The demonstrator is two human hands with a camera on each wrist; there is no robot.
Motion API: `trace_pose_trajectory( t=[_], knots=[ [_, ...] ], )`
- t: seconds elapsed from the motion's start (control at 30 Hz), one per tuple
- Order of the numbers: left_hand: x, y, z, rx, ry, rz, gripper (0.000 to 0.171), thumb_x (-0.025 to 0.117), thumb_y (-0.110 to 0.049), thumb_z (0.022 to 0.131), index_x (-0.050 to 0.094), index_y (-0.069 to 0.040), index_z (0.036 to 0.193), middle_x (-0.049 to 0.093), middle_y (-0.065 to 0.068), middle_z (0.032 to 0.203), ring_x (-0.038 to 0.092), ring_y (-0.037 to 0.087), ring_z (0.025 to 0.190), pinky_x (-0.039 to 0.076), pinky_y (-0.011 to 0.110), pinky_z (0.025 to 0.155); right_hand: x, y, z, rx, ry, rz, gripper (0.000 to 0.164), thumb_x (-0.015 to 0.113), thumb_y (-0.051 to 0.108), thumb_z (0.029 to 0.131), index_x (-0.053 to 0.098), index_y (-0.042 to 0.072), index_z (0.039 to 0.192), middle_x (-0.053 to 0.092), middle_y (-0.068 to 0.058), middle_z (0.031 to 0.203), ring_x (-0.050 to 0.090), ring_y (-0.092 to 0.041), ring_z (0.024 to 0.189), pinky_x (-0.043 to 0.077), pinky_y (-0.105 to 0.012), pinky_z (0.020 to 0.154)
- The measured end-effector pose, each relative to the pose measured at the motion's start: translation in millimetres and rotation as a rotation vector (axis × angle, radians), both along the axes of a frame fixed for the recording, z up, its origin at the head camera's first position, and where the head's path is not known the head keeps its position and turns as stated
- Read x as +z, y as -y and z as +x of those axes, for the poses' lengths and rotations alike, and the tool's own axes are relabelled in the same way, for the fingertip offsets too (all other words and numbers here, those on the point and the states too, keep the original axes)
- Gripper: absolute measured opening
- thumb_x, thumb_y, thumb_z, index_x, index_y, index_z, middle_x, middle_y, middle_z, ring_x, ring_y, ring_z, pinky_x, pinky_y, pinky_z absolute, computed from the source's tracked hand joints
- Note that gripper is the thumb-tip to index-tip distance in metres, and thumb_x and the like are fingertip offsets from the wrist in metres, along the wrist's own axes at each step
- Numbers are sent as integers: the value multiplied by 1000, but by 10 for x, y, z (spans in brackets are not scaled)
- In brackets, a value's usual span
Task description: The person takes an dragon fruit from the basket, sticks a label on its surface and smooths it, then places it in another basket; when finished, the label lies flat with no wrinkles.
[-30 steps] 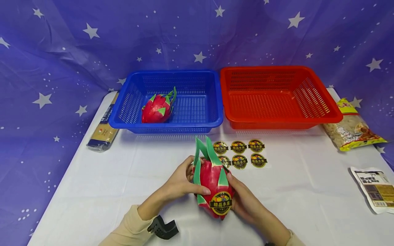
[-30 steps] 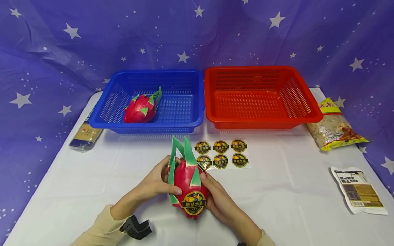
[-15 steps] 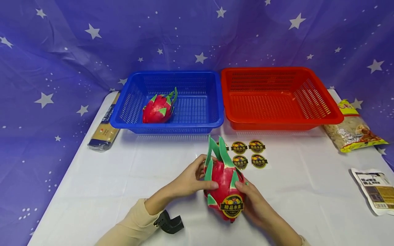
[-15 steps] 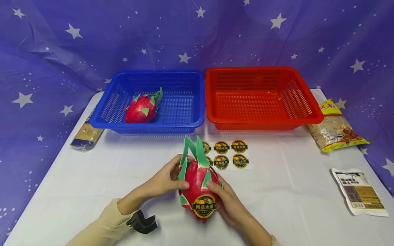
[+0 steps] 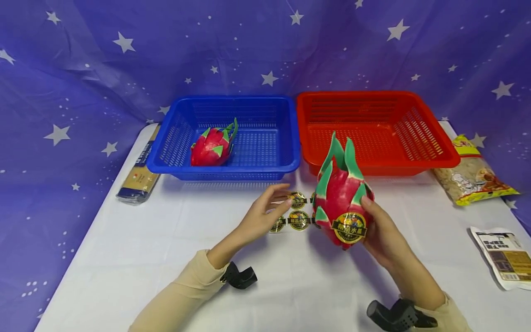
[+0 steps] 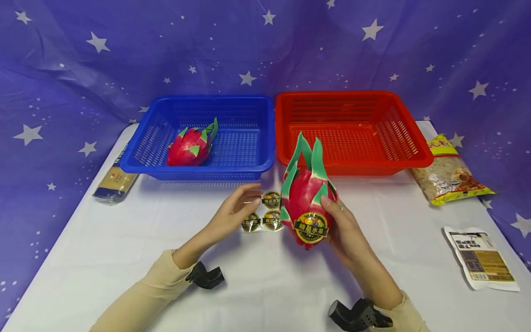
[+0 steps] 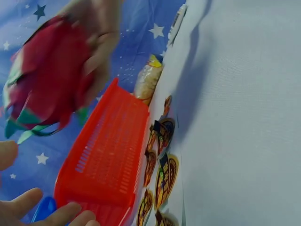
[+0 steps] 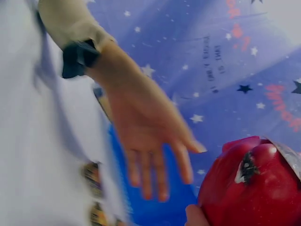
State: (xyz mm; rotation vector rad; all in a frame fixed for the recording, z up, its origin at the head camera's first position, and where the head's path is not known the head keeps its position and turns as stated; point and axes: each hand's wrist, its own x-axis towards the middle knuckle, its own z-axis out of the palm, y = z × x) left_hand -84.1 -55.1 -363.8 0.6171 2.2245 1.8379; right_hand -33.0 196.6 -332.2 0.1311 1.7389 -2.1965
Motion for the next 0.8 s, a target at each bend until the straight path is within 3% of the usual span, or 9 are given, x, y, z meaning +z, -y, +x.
trace_pose_trajectory(
  t=[0.13,0.23,0.33,0.47,0.6,0.8],
  knots=[
    [-28,-146,-82,-5,-58,-55,52,57,-25,88,37,-17,135,48,9,133,47,28,121,42,41,97,226,-117,-237,-3,-18,-180,42,38,46,91,32,24,126,52,10,111,55,-5,99,50,-27,79],
    [-29,-259,-159,-10,-78,-87,59,57,-29,88,30,-23,140,39,0,141,44,25,125,41,40,99,365,-208,-453,5,39,-402,42,43,43,90,35,26,128,50,6,115,55,-11,102,51,-35,81],
    [-15,-360,-241,-16,-79,-129,65,57,-36,87,23,-30,142,29,-9,146,41,24,128,41,38,99,462,-292,-694,-8,83,-527,40,47,41,89,41,26,125,51,2,116,55,-17,104,51,-41,81],
    [8,-473,-361,-6,-78,-217,76,58,-45,84,11,-37,143,19,-9,150,38,25,130,40,41,99,551,-360,-1039,-42,75,-493,39,51,40,88,44,25,123,51,0,115,56,-19,102,51,-47,78],
    [24,-576,-474,39,-59,-291,84,58,-52,81,2,-38,143,22,0,150,33,22,133,35,45,103,600,-374,-1364,-68,165,-466,42,57,40,85,45,28,123,49,-1,118,51,-24,108,47,-58,80],
    [45,-724,-561,83,3,-260,88,56,-54,81,-3,-35,143,21,5,150,30,27,134,30,47,105,541,-302,-1721,-112,302,-417,47,66,40,79,47,28,120,49,0,119,45,-25,115,43,-59,87]
  ],
)
